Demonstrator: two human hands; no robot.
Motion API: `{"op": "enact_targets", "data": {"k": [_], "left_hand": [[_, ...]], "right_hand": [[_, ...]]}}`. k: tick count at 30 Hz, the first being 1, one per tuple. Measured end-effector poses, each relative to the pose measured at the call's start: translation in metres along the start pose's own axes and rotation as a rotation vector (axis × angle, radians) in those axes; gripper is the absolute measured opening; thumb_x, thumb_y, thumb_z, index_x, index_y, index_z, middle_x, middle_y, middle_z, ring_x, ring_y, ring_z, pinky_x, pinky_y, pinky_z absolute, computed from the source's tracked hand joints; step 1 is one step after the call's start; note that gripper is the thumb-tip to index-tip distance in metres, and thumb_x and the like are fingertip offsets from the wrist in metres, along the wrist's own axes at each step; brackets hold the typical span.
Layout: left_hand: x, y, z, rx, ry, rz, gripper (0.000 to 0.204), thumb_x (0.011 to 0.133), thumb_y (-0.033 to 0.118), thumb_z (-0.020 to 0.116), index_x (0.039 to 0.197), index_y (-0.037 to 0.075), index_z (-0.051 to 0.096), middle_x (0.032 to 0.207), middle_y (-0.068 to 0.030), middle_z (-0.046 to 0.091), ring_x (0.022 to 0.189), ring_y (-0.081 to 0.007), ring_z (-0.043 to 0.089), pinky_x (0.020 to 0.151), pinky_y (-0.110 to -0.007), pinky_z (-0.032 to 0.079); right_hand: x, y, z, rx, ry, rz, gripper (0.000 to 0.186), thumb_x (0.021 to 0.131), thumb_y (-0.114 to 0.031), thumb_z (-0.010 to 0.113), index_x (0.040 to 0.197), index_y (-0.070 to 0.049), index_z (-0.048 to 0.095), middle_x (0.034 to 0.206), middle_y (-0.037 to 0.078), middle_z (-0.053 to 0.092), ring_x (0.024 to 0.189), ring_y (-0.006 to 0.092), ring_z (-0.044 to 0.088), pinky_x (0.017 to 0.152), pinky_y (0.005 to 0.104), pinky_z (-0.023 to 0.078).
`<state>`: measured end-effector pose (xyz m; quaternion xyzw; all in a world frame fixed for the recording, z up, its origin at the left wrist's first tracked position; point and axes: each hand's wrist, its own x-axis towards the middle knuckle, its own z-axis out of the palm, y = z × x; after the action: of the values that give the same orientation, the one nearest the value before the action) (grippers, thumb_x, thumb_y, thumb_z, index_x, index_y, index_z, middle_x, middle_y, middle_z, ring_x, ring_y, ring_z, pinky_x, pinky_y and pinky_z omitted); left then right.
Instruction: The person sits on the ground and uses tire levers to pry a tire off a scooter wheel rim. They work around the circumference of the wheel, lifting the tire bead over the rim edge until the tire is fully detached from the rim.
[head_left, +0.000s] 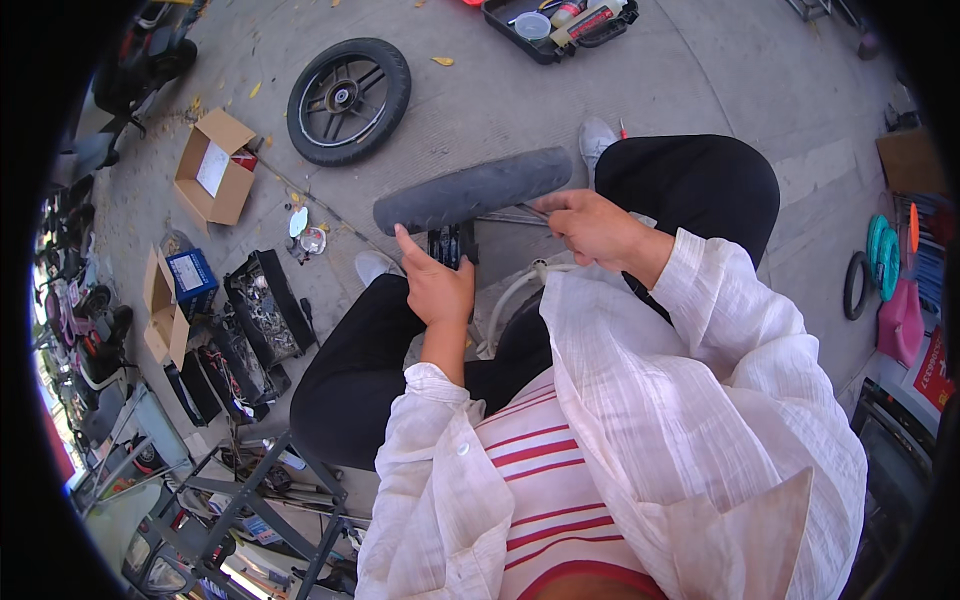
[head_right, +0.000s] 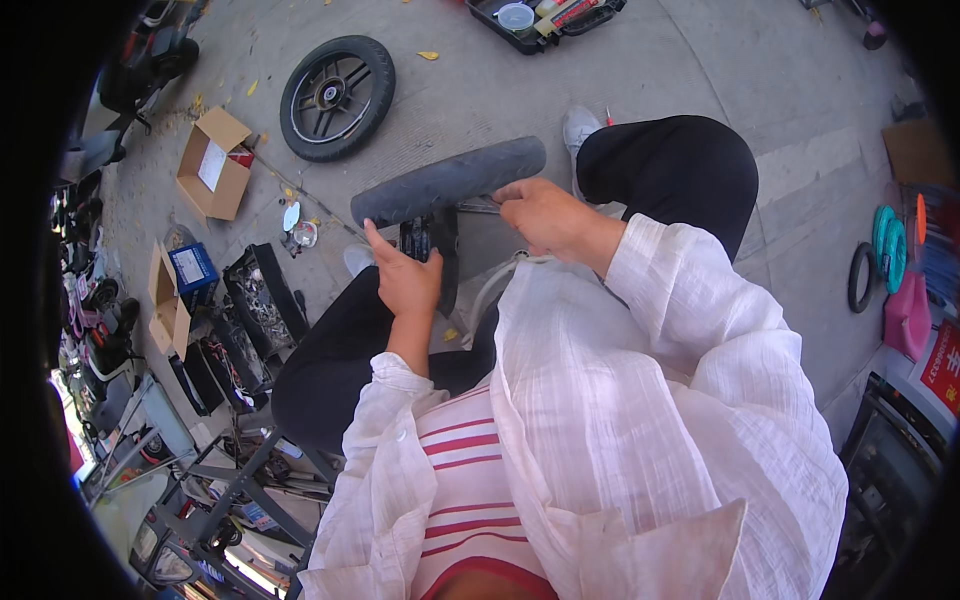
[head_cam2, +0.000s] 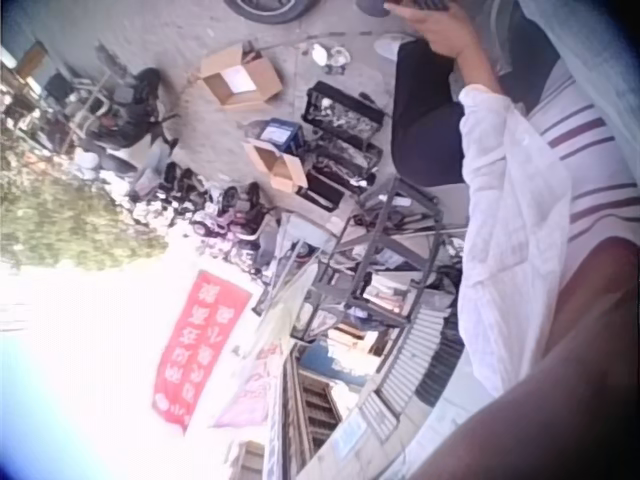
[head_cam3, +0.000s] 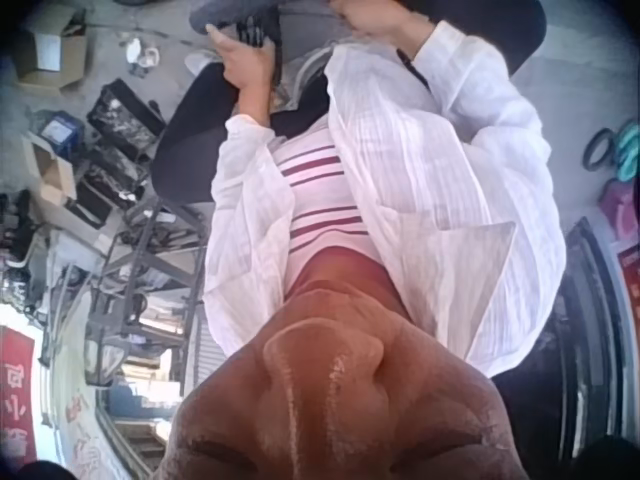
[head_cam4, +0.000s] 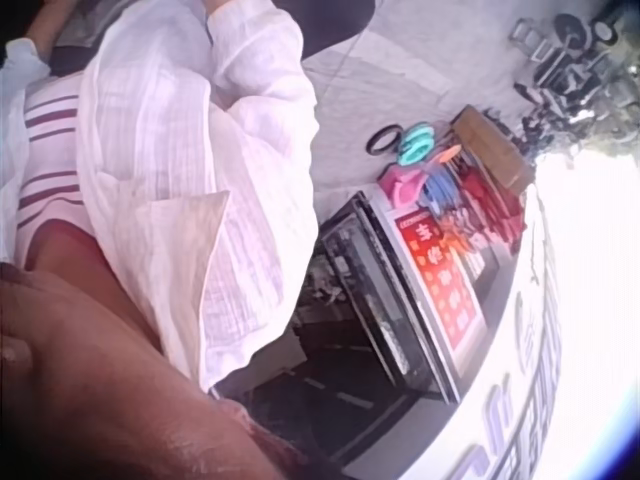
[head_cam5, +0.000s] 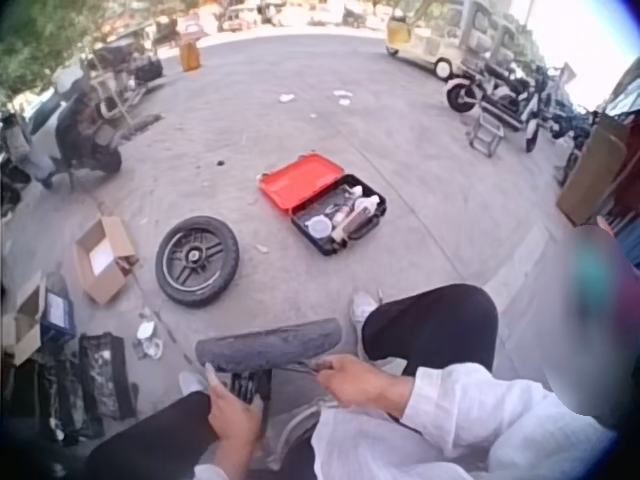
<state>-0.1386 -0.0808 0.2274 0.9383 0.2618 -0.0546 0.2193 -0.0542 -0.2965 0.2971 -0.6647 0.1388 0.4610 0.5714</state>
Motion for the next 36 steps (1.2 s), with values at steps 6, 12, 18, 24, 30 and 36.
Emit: {"op": "enact_targets", "data": {"k": [6,12,18,24,30,36], "left_hand": [[0.010,0.008,-0.013,0.023,-0.135,-0.040,0.125,0.074,0.023,0.082,0.159,0.014,-0.008,0.131,-0.0264,0.056,0.113,-0.0424,0.061,0.092,-0.049,0.051],[0.018,0.007,-0.009,0.033,-0.127,-0.015,0.130,0.073,0.024,0.084,0.158,0.013,-0.014,0.121,-0.0280,0.061,0.103,-0.0437,0.065,0.085,-0.048,0.054],[0.030,0.013,-0.015,0.014,-0.221,-0.119,0.134,0.073,0.023,0.084,0.155,0.010,-0.021,0.119,-0.0299,0.063,0.102,-0.0445,0.066,0.086,-0.046,0.054],[0.030,0.012,-0.009,0.016,-0.181,-0.078,0.133,0.073,0.022,0.084,0.155,0.009,-0.020,0.125,-0.0313,0.061,0.104,-0.0445,0.066,0.087,-0.045,0.054],[0.030,0.014,-0.011,0.002,-0.181,-0.093,0.132,0.072,0.021,0.083,0.156,0.009,-0.018,0.126,-0.0311,0.060,0.105,-0.0456,0.065,0.087,-0.046,0.053],[0.023,0.014,-0.007,-0.021,-0.105,-0.059,0.130,0.072,0.021,0.083,0.156,0.007,-0.016,0.121,-0.0320,0.062,0.100,-0.0465,0.066,0.085,-0.047,0.054]], "right_hand": [[-0.003,-0.017,0.000,-0.127,0.001,-0.060,0.055,0.085,-0.006,0.047,0.139,0.005,0.052,0.085,0.008,0.059,0.054,0.0105,0.049,0.048,0.0267,0.040],[-0.038,-0.033,-0.049,-0.745,-0.130,-0.310,0.042,0.086,-0.012,0.053,0.123,0.006,0.063,0.112,0.023,0.067,0.104,0.0351,0.065,0.093,0.0386,0.049],[-0.079,-0.041,-0.091,-1.098,0.095,-0.207,0.031,0.087,-0.008,0.052,0.112,0.004,0.067,0.104,0.024,0.068,0.097,0.0405,0.064,0.089,0.0434,0.050],[0.038,-0.028,-0.120,-1.165,0.318,-0.310,0.031,0.089,-0.004,0.052,0.116,0.002,0.065,0.103,0.026,0.067,0.098,0.0422,0.064,0.088,0.0469,0.050],[0.077,-0.055,-0.052,-1.351,0.511,-0.673,0.057,0.083,-0.036,0.076,0.127,-0.005,0.059,0.125,0.017,0.062,0.117,0.0372,0.058,0.096,0.0491,0.048],[0.074,-0.059,-0.002,-1.523,0.172,-0.929,0.058,0.073,-0.037,0.083,0.119,-0.009,0.063,0.111,0.012,0.065,0.107,0.0305,0.063,0.097,0.0403,0.044]]}}
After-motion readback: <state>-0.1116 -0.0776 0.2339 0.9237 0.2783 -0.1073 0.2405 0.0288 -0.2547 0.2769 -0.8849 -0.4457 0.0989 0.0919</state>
